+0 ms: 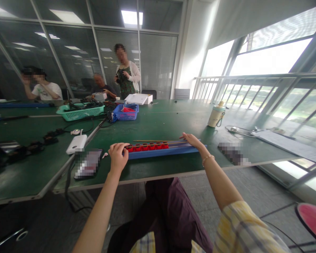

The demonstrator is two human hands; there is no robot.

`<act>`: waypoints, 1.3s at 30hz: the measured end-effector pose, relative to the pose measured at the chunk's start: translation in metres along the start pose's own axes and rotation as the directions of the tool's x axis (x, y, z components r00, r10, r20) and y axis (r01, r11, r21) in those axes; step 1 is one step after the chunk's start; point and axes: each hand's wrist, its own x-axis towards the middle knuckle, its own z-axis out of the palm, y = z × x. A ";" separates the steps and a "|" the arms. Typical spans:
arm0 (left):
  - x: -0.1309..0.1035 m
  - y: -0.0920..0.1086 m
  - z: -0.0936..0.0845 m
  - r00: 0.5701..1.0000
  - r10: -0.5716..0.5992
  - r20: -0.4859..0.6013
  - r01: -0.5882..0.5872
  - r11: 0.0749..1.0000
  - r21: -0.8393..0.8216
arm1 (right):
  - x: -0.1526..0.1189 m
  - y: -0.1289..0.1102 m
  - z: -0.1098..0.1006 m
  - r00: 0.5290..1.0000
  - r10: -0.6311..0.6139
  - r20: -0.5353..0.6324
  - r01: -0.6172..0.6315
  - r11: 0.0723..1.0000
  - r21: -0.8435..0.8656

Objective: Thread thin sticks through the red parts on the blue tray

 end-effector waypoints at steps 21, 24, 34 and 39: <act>0.000 0.002 -0.001 1.000 -0.009 0.006 0.009 1.000 0.002 | -0.023 -0.008 -0.023 0.971 -0.149 0.184 0.055 0.898 0.437; 0.000 0.002 -0.002 1.000 -0.010 0.005 0.010 1.000 -0.004 | -0.024 -0.009 -0.023 0.975 -0.129 0.180 0.036 0.895 0.445; 0.001 0.004 -0.003 1.000 -0.022 0.006 0.022 1.000 -0.014 | -0.018 0.005 -0.017 0.997 -0.066 -0.034 0.074 0.900 0.429; 0.000 0.002 -0.002 1.000 -0.017 0.004 0.017 1.000 -0.011 | -0.012 0.018 -0.013 0.990 -0.033 -0.140 0.092 0.894 0.438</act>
